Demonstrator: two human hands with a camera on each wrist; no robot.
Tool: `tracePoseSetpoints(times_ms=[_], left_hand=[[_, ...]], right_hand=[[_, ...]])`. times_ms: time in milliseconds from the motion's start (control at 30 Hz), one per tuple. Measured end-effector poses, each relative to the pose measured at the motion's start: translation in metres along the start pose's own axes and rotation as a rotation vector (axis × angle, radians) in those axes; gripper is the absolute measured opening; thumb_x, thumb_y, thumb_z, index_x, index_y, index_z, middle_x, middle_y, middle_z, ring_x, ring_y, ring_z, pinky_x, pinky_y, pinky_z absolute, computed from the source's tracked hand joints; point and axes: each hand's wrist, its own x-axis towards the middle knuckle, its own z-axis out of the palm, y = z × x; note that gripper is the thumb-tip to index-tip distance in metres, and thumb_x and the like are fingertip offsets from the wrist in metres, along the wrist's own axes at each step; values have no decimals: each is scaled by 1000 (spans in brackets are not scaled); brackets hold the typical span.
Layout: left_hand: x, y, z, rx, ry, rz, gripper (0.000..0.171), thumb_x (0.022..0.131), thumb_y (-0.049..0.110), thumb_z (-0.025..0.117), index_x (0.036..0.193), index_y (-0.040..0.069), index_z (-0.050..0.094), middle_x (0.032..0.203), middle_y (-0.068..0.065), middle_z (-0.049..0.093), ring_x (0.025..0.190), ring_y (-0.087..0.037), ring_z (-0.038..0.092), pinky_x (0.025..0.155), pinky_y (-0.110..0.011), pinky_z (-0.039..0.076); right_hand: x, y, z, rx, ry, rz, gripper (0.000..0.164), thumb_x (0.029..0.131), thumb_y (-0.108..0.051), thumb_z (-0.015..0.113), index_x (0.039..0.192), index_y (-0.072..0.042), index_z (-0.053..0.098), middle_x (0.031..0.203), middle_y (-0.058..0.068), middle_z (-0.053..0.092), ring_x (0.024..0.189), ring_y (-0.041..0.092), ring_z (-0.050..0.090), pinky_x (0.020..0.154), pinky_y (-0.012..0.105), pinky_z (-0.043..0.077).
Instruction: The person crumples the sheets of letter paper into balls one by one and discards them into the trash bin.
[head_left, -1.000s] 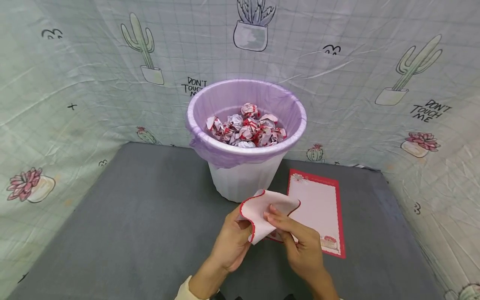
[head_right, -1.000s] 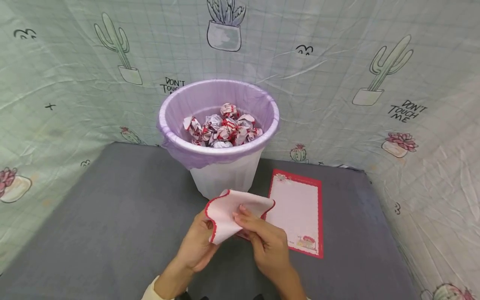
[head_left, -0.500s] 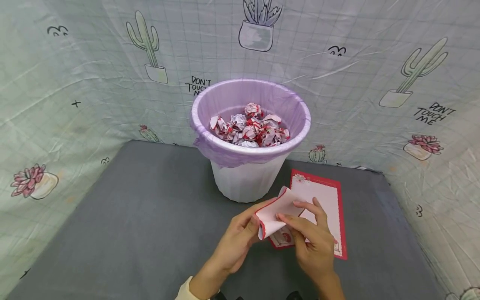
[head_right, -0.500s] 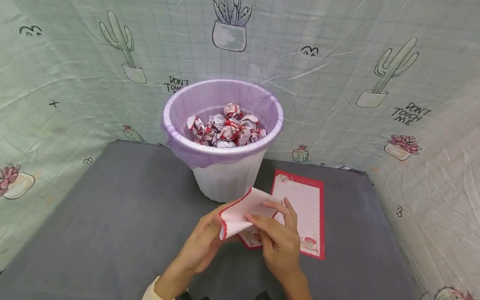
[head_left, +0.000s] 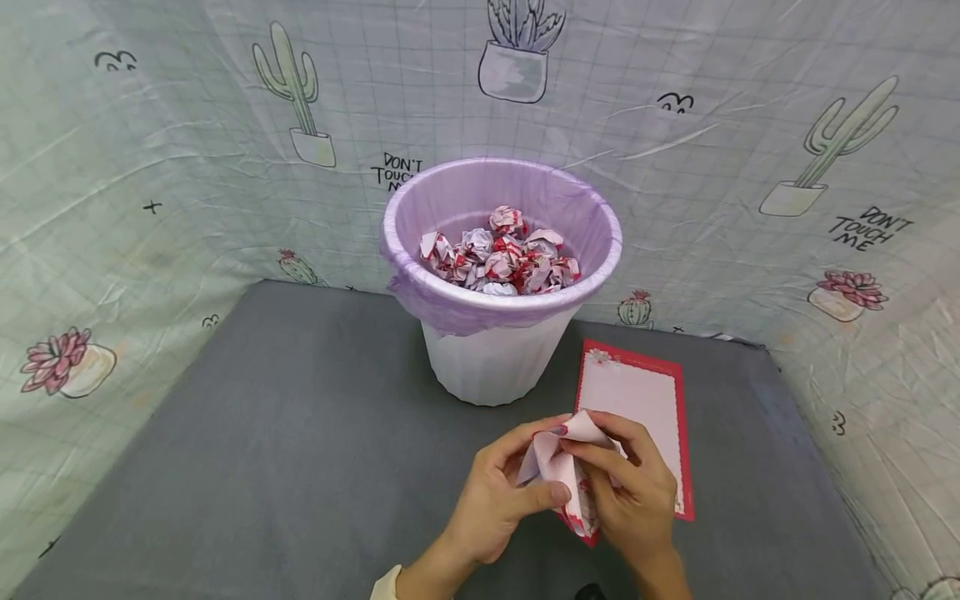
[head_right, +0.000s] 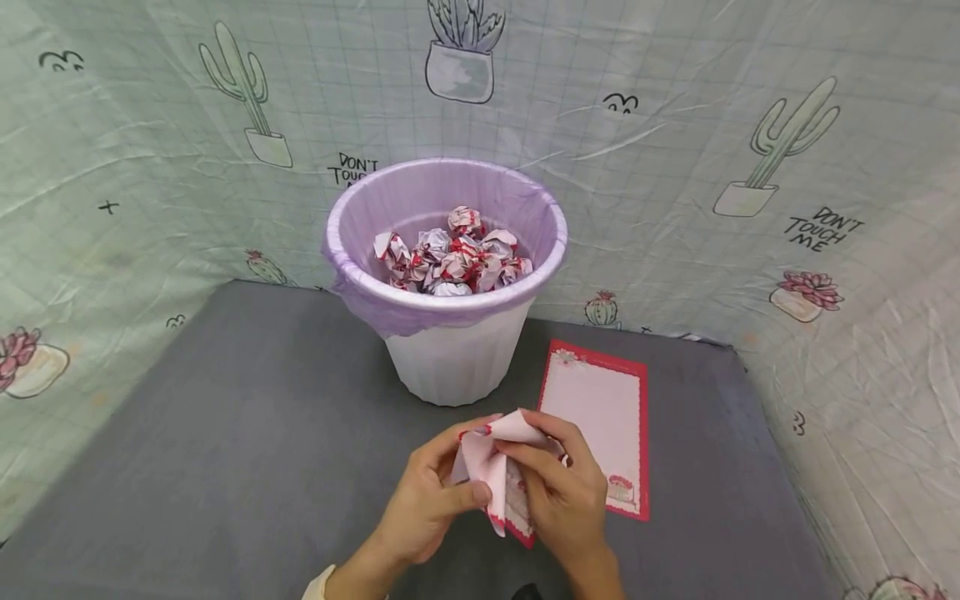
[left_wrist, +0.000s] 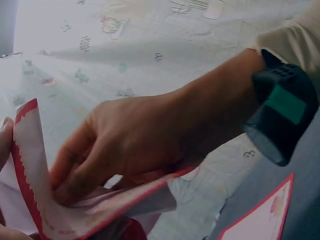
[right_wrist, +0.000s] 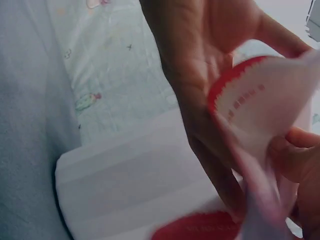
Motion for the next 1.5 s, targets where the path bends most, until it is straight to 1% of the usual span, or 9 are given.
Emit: tracePoseSetpoints(times_ms=[100, 200, 333, 467, 633, 867, 1033, 1267, 1500], left_hand=[[-1, -6, 3, 82, 14, 90, 58, 83, 3, 74, 134, -7, 49, 132, -17, 53, 115, -21, 53, 93, -32, 47], [0, -8, 3, 191, 77, 158, 58, 80, 3, 75, 132, -7, 51, 129, -17, 55, 111, -21, 55, 90, -31, 49], [2, -3, -3, 236, 205, 208, 53, 80, 0, 74, 128, -8, 54, 125, -19, 58, 109, -23, 57, 89, -31, 50], [5, 3, -11, 203, 339, 258, 45, 80, -2, 73, 123, 0, 63, 122, -16, 61, 109, -24, 58, 90, -32, 49], [9, 10, -22, 241, 400, 391, 39, 83, -4, 69, 121, 3, 65, 116, -12, 64, 103, -21, 58, 86, -28, 50], [13, 13, -27, 735, 317, 601, 38, 87, 3, 68, 124, -2, 62, 121, -18, 61, 107, -28, 57, 91, -31, 48], [16, 12, -28, 960, 214, 728, 36, 89, -3, 64, 125, -1, 61, 125, -25, 57, 113, -33, 57, 95, -35, 46], [17, 4, -23, 1073, 49, 662, 36, 99, 6, 52, 134, 1, 54, 138, -25, 46, 121, -34, 51, 97, -37, 44], [14, 3, -22, 1163, -44, 543, 55, 94, 36, 54, 141, 10, 47, 147, -23, 35, 125, -32, 47, 97, -36, 44]], right_hand=[[-1, -2, 2, 25, 62, -26, 14, 87, -8, 72, 78, 4, 74, 89, 27, 63, 86, 22, 65, 84, 21, 50], [0, -6, 2, 216, 54, 12, 17, 85, 1, 70, 87, 16, 63, 97, 30, 65, 93, 26, 67, 83, 22, 50], [2, -16, 0, 462, -110, 151, 29, 88, 4, 64, 104, 23, 48, 121, 31, 57, 117, 31, 56, 94, 26, 45], [4, -25, 0, 402, -293, 186, 44, 90, -9, 67, 120, 18, 50, 134, 29, 48, 128, 28, 46, 100, 26, 39], [-3, -26, 9, 245, -273, 120, 53, 86, -17, 74, 121, 17, 54, 122, 21, 60, 107, 15, 60, 87, 21, 48], [-10, -24, 15, 203, -124, 88, 48, 84, -11, 74, 114, 21, 56, 114, 21, 65, 105, 17, 62, 78, 24, 51], [-4, -27, 13, 303, -109, 110, 49, 82, -5, 75, 113, 25, 53, 115, 23, 63, 106, 21, 61, 80, 26, 50], [-7, -18, 4, 531, -85, 176, 45, 79, 4, 74, 111, 27, 53, 116, 25, 62, 104, 23, 64, 83, 28, 51], [-22, -6, -3, 327, -56, 359, 44, 83, -8, 71, 117, 16, 54, 118, 13, 63, 99, 14, 62, 77, 19, 52]])
